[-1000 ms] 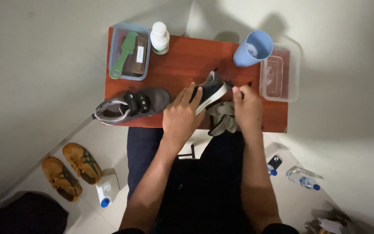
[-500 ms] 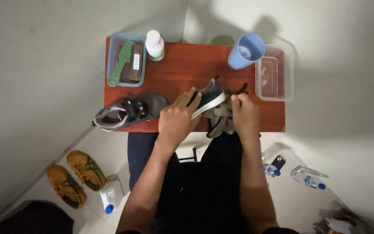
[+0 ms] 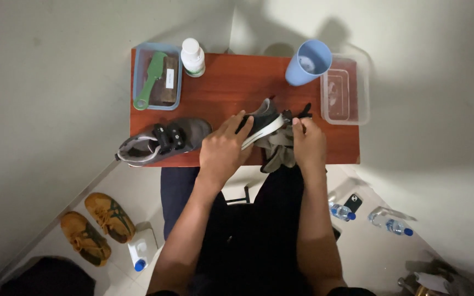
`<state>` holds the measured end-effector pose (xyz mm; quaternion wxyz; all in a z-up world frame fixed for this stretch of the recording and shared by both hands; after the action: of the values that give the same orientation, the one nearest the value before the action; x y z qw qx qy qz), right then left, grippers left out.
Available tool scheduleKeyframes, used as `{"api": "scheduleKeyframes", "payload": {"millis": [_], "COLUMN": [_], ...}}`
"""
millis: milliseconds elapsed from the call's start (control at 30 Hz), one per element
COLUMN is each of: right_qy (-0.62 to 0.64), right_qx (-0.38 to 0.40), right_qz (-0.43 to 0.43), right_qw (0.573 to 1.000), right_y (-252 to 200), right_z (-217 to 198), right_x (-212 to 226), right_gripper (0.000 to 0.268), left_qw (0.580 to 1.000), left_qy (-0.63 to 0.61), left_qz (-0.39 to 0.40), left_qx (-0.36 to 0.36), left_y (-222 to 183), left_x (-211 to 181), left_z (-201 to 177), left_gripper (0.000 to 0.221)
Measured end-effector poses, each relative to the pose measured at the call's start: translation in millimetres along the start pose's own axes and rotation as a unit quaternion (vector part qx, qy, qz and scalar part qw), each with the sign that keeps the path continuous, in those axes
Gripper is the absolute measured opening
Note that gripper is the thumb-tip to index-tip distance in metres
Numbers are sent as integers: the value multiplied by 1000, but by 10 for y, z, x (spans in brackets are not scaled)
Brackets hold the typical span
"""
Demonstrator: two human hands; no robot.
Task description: A person is seen refurbishing a black shoe by applying a liquid treatment to the sole with a brush and then buffing it with a cloth on a low table.
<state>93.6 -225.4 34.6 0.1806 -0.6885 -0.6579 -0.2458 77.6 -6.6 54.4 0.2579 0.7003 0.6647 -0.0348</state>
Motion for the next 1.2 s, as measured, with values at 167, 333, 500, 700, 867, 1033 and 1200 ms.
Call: {"api": "scheduleKeyframes", "payload": {"millis": [167,333,500,700,867,1033,1200], "right_qy": [-103,-103,-105,-142,-37,22,-13], "right_qx": [11,64,-3,25,74,49,23], "right_qz": [-64,-78,-71,-77,-79,-34,-72], "right_qw": [993,990,992,987,993,998,997], "right_y": [-151,-309,-63,-286,-410,18,221], "right_z": [-28,88,-12,115,178,106,-1], "right_x": [398,646,171,508,631,114,-24], "right_gripper": [36,41,40,30,37,46,45], "left_qw": [1000,1000,1000,999,999,1000,1000], "left_qy": [7,20,2,12,20,12,10], "left_qz": [-2,-9,-10,-20,-17,-15,-7], "left_qx": [-13,-5,10,33,36,10,6], "left_y": [-15,0,8,21,21,31,21], "left_x": [-11,3,-17,-4,29,19,-27], "left_z": [13,2,-52,-17,-4,-31,-65], "left_gripper": [55,60,55,59,66,60,59]}}
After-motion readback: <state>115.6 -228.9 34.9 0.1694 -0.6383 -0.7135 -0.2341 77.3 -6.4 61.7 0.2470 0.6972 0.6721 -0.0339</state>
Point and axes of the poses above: each hand's wrist, its own y-axis towards the middle knuckle, its own z-axis out of the palm, x = y × z, the point moved 5 cm from there along y, towards the middle knuckle, and after that the axes turned 15 degrees about -z, right-handed, at the moved point
